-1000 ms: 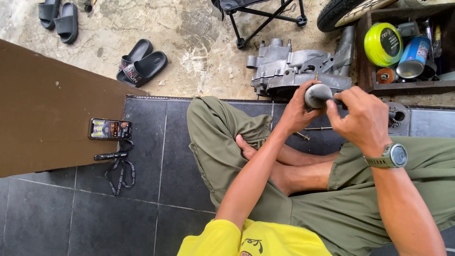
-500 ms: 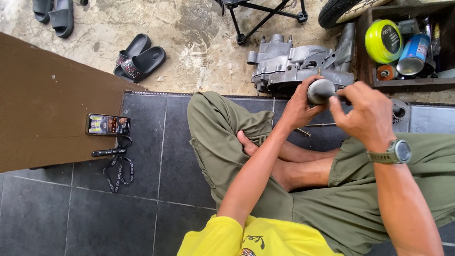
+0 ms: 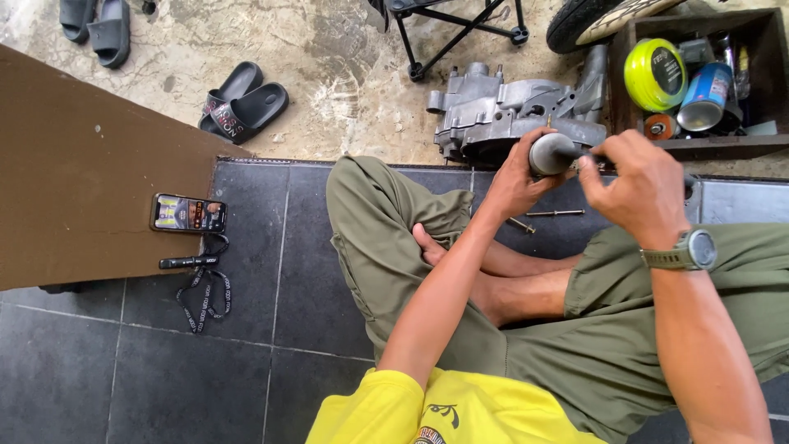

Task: The person sits on the floor and uses a screwdriver to loosen and remove bolts from a metallic engine casing. They then detach a cylindrical component from the main assembly and continue to manipulate the parts with the tool.

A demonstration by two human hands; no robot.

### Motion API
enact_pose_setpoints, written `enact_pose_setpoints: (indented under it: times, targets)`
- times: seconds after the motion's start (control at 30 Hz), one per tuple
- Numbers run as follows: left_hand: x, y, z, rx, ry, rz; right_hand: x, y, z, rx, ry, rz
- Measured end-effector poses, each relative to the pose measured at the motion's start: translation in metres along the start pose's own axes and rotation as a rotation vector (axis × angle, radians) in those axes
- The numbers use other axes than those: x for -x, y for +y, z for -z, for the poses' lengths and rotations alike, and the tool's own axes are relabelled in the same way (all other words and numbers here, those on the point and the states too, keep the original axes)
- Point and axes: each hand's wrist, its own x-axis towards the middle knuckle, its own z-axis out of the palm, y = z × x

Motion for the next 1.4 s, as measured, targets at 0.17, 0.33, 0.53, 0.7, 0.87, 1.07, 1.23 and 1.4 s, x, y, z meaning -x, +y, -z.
enact_pose_setpoints:
  times: [0.17,0.33,0.53,0.7,0.87,1.07,1.23,1.4]
  targets:
    - [-0.003,0.003,0.001,-0.01,-0.017,0.015,-0.004,-0.006,0.001,0.013,0.0,-0.002]
    - [-0.005,0.002,0.002,-0.037,-0.038,0.018,-0.007,-0.004,-0.002,0.029,-0.003,-0.052]
    - [-0.007,0.0,-0.003,-0.059,-0.013,0.134,-0.02,-0.01,0.01,-0.107,-0.006,-0.03]
    - [-0.009,-0.014,-0.003,-0.062,0.013,0.088,-0.025,-0.012,-0.002,-0.238,-0.104,-0.074]
    - [-0.011,-0.003,-0.001,-0.11,0.018,0.102,-0.026,0.002,-0.01,-0.159,-0.107,-0.123]
    - [-0.009,-0.012,-0.008,-0.223,0.108,0.178,-0.024,0.002,-0.011,-0.114,-0.149,-0.147]
    - [-0.01,-0.007,-0.012,-0.217,0.135,0.205,-0.028,-0.006,-0.008,-0.078,-0.166,-0.131]
    - [-0.015,-0.001,-0.013,-0.267,0.1,0.309,-0.033,-0.012,0.0,-0.043,-0.212,-0.147]
